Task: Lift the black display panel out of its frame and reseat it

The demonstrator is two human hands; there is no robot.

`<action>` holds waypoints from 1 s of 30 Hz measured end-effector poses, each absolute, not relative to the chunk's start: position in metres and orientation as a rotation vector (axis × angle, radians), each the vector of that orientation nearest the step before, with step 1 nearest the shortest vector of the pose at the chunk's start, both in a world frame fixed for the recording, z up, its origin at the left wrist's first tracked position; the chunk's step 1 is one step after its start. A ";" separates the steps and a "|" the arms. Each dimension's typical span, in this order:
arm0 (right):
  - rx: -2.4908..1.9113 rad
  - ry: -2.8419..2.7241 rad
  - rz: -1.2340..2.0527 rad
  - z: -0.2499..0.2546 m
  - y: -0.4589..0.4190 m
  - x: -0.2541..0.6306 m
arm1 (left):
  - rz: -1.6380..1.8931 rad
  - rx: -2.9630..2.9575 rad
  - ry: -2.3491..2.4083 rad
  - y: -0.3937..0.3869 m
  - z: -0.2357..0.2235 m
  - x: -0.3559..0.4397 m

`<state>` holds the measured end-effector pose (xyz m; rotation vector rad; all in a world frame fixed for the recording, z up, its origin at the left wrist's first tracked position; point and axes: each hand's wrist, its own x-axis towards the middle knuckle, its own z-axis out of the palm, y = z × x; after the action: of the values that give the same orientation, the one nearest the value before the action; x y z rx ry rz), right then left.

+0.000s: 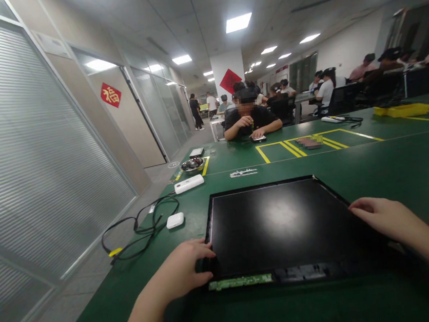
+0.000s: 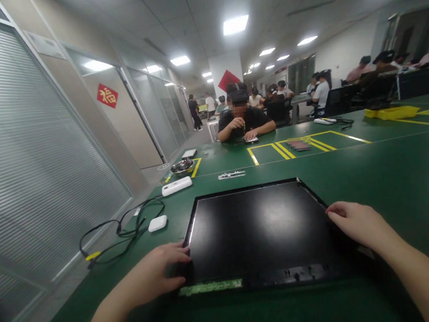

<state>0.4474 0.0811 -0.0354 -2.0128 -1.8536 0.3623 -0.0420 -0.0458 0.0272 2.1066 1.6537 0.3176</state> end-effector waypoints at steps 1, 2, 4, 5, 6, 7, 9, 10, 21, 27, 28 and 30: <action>-2.027 -1.865 0.353 -0.035 0.081 0.447 | 0.300 2.112 1.651 -0.046 0.028 -0.042; -2.037 -1.878 0.343 -0.035 0.081 0.448 | 0.275 2.122 1.650 -0.046 0.028 -0.043; -2.046 -1.903 0.340 -0.034 0.081 0.448 | 0.216 2.158 1.645 -0.046 0.029 -0.043; -2.050 -1.912 0.346 -0.033 0.081 0.448 | 0.194 2.173 1.643 -0.046 0.028 -0.043; -2.053 -1.921 0.352 -0.033 0.081 0.448 | 0.189 2.178 1.639 -0.046 0.027 -0.043; -2.059 -1.930 0.356 -0.032 0.081 0.448 | 0.197 2.174 1.630 -0.046 0.027 -0.043; -2.081 -1.941 0.358 -0.030 0.079 0.446 | 0.248 2.140 1.612 -0.046 0.025 -0.043; -2.093 -1.943 0.353 -0.029 0.079 0.445 | 0.271 2.122 1.605 -0.047 0.024 -0.043; -2.098 -1.931 0.329 -0.028 0.076 0.441 | 0.153 2.282 1.598 -0.047 0.031 -0.030; -2.077 -1.933 0.264 -0.028 0.075 0.437 | 0.157 2.263 1.578 -0.047 0.034 -0.033; -2.076 -1.940 0.260 -0.028 0.075 0.437 | 0.184 2.242 1.569 -0.047 0.034 -0.035; -2.081 -1.959 0.253 -0.028 0.074 0.436 | 0.228 2.217 1.561 -0.046 0.034 -0.038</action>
<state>0.4360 0.0743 -0.0281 -2.0807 -1.9591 0.2532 -0.0376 -0.0459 0.0336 2.2167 1.5611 0.2278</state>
